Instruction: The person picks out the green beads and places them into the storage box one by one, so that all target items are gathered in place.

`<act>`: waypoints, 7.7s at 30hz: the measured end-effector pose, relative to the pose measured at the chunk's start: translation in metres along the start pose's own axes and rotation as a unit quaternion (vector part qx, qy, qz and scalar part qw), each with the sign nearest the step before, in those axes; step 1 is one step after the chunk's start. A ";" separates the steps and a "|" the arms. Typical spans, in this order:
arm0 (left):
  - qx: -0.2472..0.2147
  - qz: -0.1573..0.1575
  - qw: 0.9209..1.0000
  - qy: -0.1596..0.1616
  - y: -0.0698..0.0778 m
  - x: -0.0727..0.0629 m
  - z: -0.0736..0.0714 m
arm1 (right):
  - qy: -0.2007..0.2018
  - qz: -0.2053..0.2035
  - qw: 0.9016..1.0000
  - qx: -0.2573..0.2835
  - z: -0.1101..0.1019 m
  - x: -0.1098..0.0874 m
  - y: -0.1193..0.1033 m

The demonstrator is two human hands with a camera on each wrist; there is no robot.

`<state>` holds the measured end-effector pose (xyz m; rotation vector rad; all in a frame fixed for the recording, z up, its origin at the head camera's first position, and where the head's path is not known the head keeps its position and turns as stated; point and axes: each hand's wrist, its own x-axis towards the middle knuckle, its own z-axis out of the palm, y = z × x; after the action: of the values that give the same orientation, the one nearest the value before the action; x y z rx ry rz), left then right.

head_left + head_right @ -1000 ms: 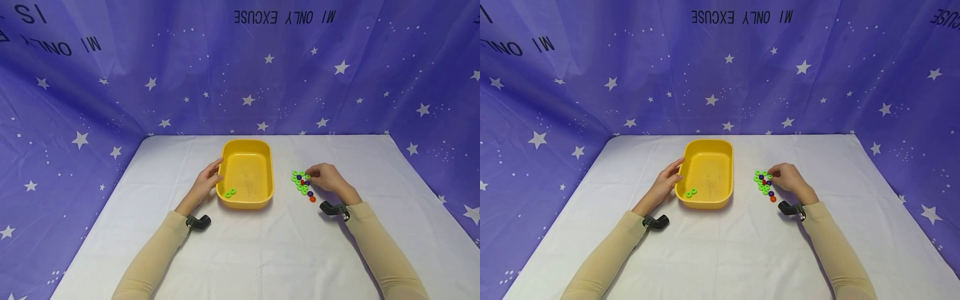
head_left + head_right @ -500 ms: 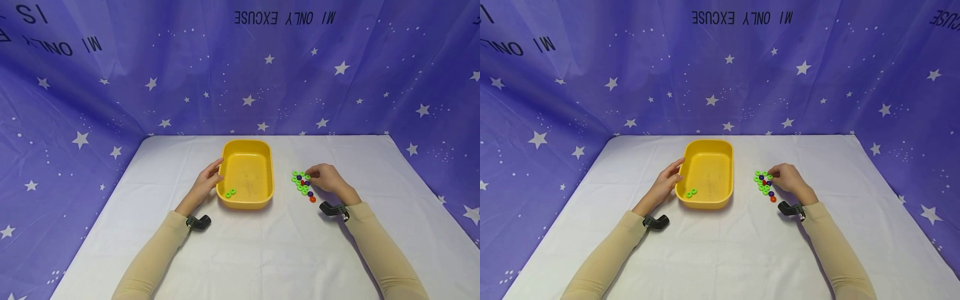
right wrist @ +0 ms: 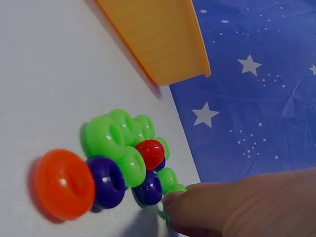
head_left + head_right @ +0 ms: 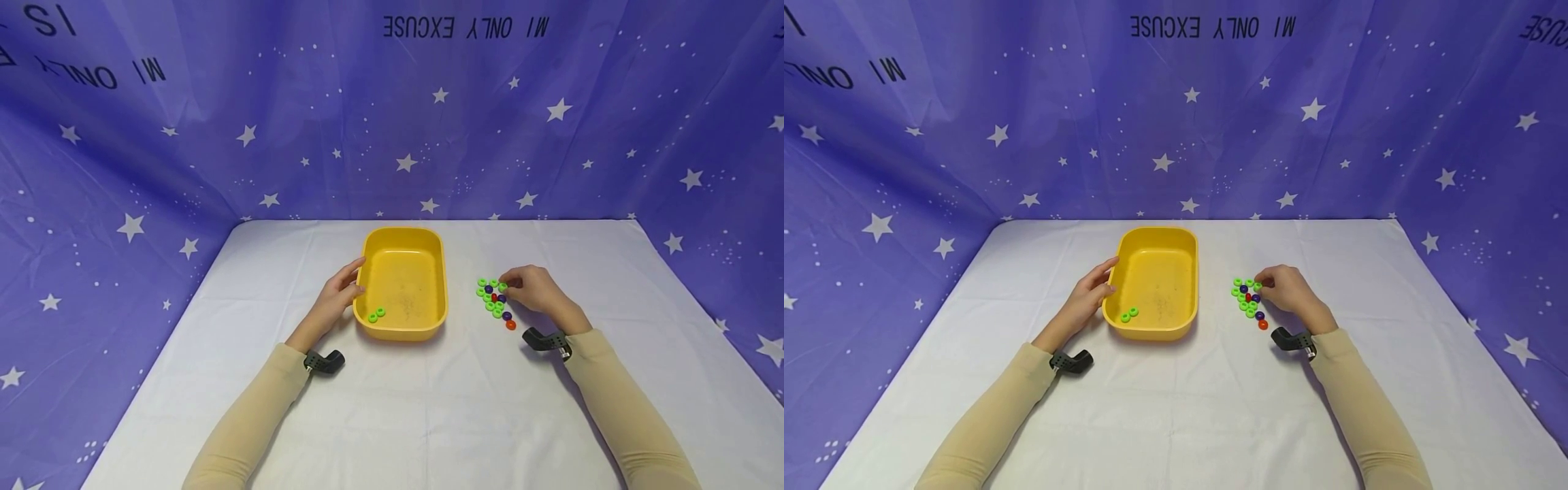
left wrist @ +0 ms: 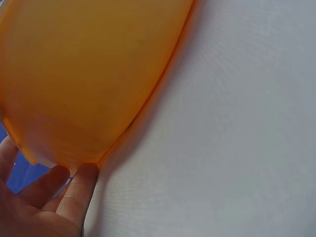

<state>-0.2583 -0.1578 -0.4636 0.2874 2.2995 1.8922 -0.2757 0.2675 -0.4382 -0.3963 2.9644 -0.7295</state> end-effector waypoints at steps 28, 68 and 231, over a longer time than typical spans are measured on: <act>0.006 -0.003 1.000 0.011 -0.003 0.001 0.000 | 0.022 -0.066 0.998 0.003 -0.013 0.006 -0.045; -0.010 0.001 1.000 0.004 0.000 0.000 0.000 | -0.046 -0.192 0.980 0.024 0.032 0.038 -0.175; 0.004 0.001 1.000 0.010 -0.001 0.002 0.000 | 0.019 -0.018 1.000 -0.003 0.008 0.018 -0.010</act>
<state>-0.2599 -0.1574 -0.4645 0.2735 2.3200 1.8960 -0.2897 0.2509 -0.4405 -0.4415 3.0042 -0.7391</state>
